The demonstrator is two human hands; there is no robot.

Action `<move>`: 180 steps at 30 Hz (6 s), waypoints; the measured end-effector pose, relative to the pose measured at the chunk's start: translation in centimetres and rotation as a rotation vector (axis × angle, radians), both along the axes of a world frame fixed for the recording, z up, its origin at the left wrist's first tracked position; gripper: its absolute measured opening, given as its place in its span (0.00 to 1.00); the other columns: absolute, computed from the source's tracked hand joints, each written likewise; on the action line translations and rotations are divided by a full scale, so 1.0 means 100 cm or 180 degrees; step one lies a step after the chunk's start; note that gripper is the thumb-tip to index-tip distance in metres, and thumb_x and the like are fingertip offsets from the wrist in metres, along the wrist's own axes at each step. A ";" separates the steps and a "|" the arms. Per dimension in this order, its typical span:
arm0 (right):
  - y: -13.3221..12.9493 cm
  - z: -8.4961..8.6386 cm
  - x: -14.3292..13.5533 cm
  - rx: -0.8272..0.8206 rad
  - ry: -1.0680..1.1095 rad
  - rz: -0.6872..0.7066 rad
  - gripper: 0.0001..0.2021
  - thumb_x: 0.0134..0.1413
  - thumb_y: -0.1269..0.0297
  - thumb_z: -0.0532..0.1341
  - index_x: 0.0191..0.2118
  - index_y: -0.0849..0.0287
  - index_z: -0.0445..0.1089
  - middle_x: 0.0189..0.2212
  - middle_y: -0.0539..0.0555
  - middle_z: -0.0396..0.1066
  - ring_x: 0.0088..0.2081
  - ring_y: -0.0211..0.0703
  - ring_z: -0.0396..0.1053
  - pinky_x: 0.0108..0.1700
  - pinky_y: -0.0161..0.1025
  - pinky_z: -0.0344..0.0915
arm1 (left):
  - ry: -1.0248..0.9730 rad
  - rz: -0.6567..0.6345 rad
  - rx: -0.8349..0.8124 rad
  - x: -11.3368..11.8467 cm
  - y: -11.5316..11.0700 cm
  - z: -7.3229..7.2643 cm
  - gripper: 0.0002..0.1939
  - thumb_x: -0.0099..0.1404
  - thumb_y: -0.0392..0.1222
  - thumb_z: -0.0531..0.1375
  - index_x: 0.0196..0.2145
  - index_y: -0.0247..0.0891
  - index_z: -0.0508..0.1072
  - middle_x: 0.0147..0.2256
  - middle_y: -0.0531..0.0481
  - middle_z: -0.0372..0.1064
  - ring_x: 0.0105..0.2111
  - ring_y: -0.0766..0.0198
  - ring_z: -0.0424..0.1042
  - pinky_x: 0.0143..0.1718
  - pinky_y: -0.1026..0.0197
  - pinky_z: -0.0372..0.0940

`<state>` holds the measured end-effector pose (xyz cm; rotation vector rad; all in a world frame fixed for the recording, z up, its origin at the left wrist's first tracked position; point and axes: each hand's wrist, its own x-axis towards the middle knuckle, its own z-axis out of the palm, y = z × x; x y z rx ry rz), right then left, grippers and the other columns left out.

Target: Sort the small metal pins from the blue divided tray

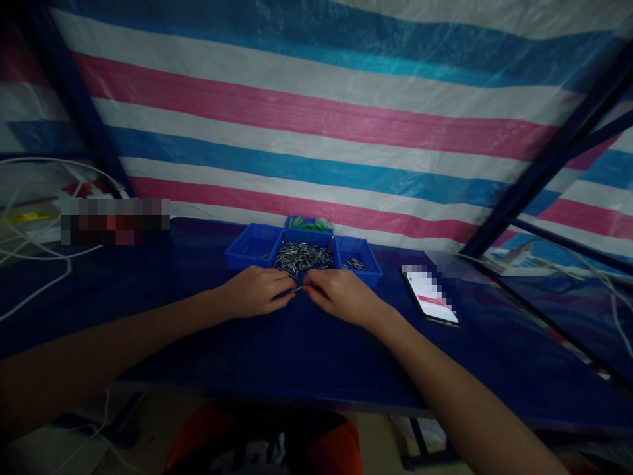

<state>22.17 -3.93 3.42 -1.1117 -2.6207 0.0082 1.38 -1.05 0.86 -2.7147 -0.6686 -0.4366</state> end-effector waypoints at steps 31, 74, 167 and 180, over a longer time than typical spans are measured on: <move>0.008 -0.012 0.005 -0.0513 -0.0321 0.0081 0.12 0.58 0.65 0.53 0.46 0.60 0.66 0.38 0.57 0.68 0.38 0.42 0.68 0.42 0.40 0.63 | 0.0461 0.0864 0.0102 -0.004 0.006 -0.005 0.11 0.65 0.42 0.50 0.36 0.34 0.69 0.34 0.45 0.68 0.30 0.60 0.70 0.24 0.62 0.59; 0.007 -0.012 0.004 -0.0543 -0.0377 0.0057 0.12 0.59 0.63 0.53 0.45 0.60 0.66 0.38 0.57 0.68 0.38 0.43 0.68 0.42 0.41 0.63 | 0.0607 0.0722 0.0126 -0.006 0.013 -0.014 0.13 0.65 0.35 0.48 0.44 0.33 0.68 0.39 0.41 0.68 0.36 0.59 0.69 0.28 0.63 0.63; 0.004 -0.009 -0.004 -0.0373 -0.0330 0.0260 0.13 0.62 0.64 0.48 0.34 0.61 0.67 0.29 0.54 0.68 0.30 0.38 0.65 0.35 0.36 0.57 | -0.0027 -0.0160 0.0274 0.004 0.001 -0.003 0.11 0.67 0.41 0.49 0.35 0.35 0.68 0.31 0.49 0.68 0.34 0.63 0.67 0.32 0.63 0.61; 0.007 -0.009 0.001 -0.0398 -0.0312 0.0131 0.14 0.63 0.62 0.46 0.33 0.60 0.64 0.29 0.53 0.69 0.31 0.38 0.66 0.35 0.37 0.58 | -0.0170 0.0264 0.0148 0.003 0.001 0.000 0.11 0.66 0.41 0.49 0.31 0.35 0.69 0.30 0.50 0.69 0.32 0.64 0.68 0.31 0.63 0.61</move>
